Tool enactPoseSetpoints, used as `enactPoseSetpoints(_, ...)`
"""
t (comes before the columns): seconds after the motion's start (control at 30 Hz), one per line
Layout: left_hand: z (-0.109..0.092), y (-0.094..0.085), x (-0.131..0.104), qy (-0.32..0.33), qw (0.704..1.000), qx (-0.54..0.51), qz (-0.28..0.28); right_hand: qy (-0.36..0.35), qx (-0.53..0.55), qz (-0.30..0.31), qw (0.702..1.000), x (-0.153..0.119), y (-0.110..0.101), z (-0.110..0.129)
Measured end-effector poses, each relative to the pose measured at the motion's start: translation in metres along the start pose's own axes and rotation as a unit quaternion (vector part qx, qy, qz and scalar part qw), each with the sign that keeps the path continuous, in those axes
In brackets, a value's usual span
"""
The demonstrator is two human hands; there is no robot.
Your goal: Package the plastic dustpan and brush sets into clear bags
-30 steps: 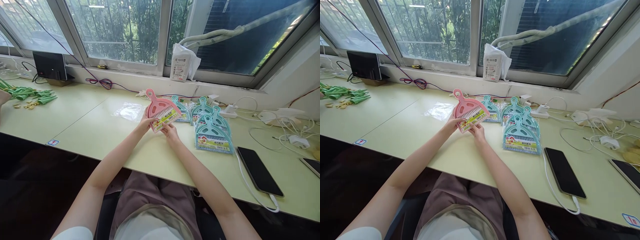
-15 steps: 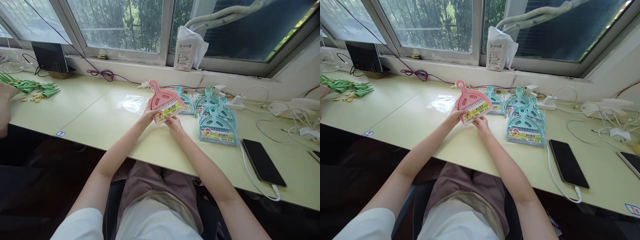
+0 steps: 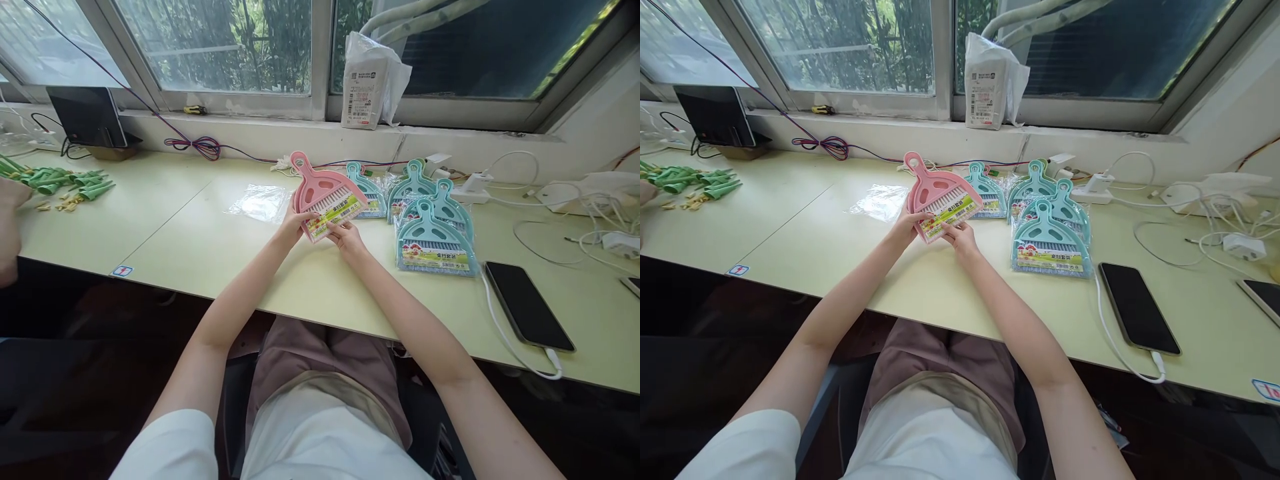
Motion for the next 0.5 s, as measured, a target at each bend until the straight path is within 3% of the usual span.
enactPoseSetpoints(0.3, -0.0008, -0.0007, 0.0018, 0.001, 1.000, -0.001, 0.013, -0.017, 0.005, 0.000, 1.000, -0.0022, 0.0006, 0.0036)
enactPoseSetpoints(0.5, 0.0033, -0.0040, 0.0026, -0.009, 1.000, -0.005, -0.007, -0.017, -0.001, 0.007, 1.000, -0.0016, -0.0002, 0.0023)
Point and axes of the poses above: each hand's wrist, its own x-axis towards the middle knuckle, its own y-axis out of the palm, z = x × y, the point moved 5 cm from there along x, towards the middle knuckle, and after that the axes turned 8 degrees about x, right-handed, at the moved point
